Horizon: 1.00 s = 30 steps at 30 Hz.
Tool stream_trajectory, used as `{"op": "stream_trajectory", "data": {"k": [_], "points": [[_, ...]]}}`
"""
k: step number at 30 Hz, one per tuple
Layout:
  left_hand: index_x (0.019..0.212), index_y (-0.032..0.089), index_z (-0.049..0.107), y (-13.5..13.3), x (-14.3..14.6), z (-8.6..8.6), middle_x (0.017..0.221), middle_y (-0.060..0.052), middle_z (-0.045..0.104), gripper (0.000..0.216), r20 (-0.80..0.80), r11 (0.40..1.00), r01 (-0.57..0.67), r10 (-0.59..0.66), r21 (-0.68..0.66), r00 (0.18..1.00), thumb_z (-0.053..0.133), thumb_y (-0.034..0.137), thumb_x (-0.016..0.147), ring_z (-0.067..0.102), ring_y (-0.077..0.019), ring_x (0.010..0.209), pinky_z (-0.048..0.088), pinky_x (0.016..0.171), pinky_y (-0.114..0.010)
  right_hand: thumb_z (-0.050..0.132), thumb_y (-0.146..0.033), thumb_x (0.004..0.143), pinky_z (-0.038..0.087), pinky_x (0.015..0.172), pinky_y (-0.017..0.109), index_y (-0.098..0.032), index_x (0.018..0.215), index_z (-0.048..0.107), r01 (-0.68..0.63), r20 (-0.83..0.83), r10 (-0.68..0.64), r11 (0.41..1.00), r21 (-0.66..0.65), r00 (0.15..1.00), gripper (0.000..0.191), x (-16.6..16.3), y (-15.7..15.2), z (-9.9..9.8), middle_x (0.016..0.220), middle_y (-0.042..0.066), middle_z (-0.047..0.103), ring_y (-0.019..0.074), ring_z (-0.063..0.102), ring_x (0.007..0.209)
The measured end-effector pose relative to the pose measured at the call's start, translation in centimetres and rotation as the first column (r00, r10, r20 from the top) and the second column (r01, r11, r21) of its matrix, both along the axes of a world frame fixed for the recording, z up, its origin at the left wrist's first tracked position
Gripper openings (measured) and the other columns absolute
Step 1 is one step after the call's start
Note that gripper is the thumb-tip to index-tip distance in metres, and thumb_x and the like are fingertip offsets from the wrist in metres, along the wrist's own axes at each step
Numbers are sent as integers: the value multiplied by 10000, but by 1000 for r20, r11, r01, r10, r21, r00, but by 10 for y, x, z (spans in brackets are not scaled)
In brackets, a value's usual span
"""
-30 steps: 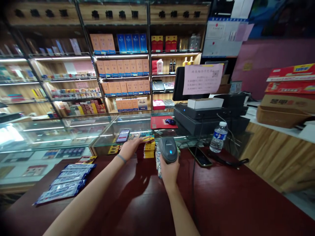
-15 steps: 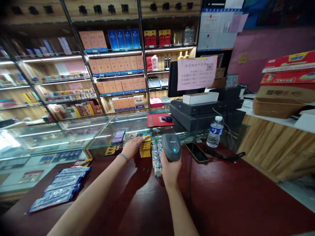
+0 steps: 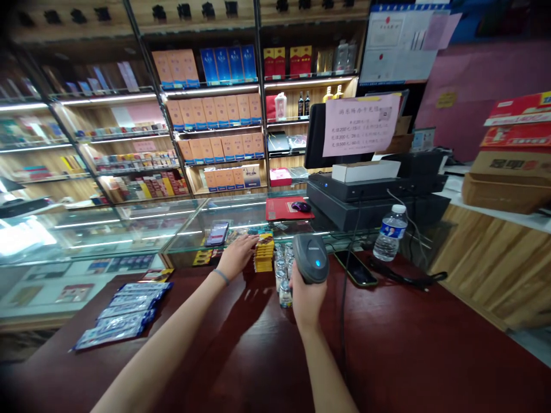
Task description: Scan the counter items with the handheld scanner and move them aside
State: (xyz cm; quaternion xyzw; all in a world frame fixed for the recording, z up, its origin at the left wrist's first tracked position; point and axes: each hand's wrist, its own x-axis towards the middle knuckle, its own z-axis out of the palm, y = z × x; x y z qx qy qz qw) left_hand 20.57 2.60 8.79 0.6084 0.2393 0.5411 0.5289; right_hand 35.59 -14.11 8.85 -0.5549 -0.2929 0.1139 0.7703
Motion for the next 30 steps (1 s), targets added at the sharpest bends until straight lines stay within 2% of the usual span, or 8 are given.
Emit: {"op": "stream_trajectory", "data": {"k": [2, 4, 7, 10, 13, 18, 22, 30], "points": [[873, 244, 731, -6, -18, -2, 1074, -99, 738, 359, -76, 995, -40, 47, 94, 996, 711, -52, 671, 587, -258, 1273, 248, 1237, -421, 708, -465, 800, 447, 500, 281, -208, 599, 524, -10, -12, 11, 1000, 24, 1000, 375, -4, 0, -1, 489, -23, 536, 126, 502, 450], [1023, 257, 729, -11, -42, -8, 1190, -88, 711, 313, -253, 952, -92, 170, 293, 953, 711, 74, 770, 573, -261, 1289, 312, 1214, -452, 726, -452, 793, 444, 493, 268, -201, 597, 534, -36, -16, 37, 999, 37, 999, 372, -7, 0, -3, 489, -25, 540, 119, 504, 449], [1227, 274, 658, -20, -82, -24, 1281, -72, 676, 317, -457, 788, -107, 455, 606, 764, 592, 224, 921, 593, -249, 1251, 424, 1140, -467, 736, -445, 796, 433, 473, 256, -199, 578, 530, -115, -43, 117, 992, 55, 992, 388, -14, 3, -7, 478, -29, 533, 111, 492, 432], [1275, 255, 618, -28, -120, -42, 1233, -75, 694, 313, -445, 659, -146, 637, 738, 629, 516, 258, 979, 634, -227, 1168, 502, 1047, -421, 739, -447, 798, 420, 456, 251, -198, 586, 532, -240, -66, 242, 970, 44, 968, 388, -23, 7, -13, 480, -37, 528, 108, 486, 421], [1246, 243, 621, -40, -155, -56, 1173, -69, 710, 282, -421, 622, -195, 695, 759, 583, 506, 259, 989, 654, -211, 1107, 529, 990, -387, 730, -450, 805, 418, 466, 251, -197, 599, 541, -348, -4, 348, 937, -20, 937, 377, -33, 11, -21, 480, -41, 527, 106, 484, 415], [1201, 234, 634, -65, -211, -72, 1120, -65, 710, 246, -442, 629, -261, 731, 732, 521, 511, 245, 988, 657, -198, 1064, 523, 958, -364, 681, -470, 827, 422, 480, 253, -197, 571, 554, -472, 141, 505, 855, -216, 851, 396, -55, 11, -34, 481, -16, 547, 115, 501, 430], [1156, 227, 641, -90, -256, -79, 1103, -67, 707, 210, -478, 630, -319, 760, 708, 440, 523, 252, 984, 646, -206, 1067, 506, 956, -361, 665, -506, 810, 436, 483, 265, -209, 575, 561, -458, 218, 549, 814, -356, 807, 393, -73, 11, -47, 455, -4, 548, 137, 519, 437], [1165, 227, 632, -119, -345, -95, 1121, -86, 670, 226, -572, 599, -388, 796, 700, 195, 517, 244, 971, 618, -233, 1071, 493, 967, -380, 706, -441, 713, 504, 588, 295, -181, 945, 706, -370, 338, 551, 801, -471, 763, 348, -100, 6, -63, 579, 26, 665, 212, 654, 582]]}}
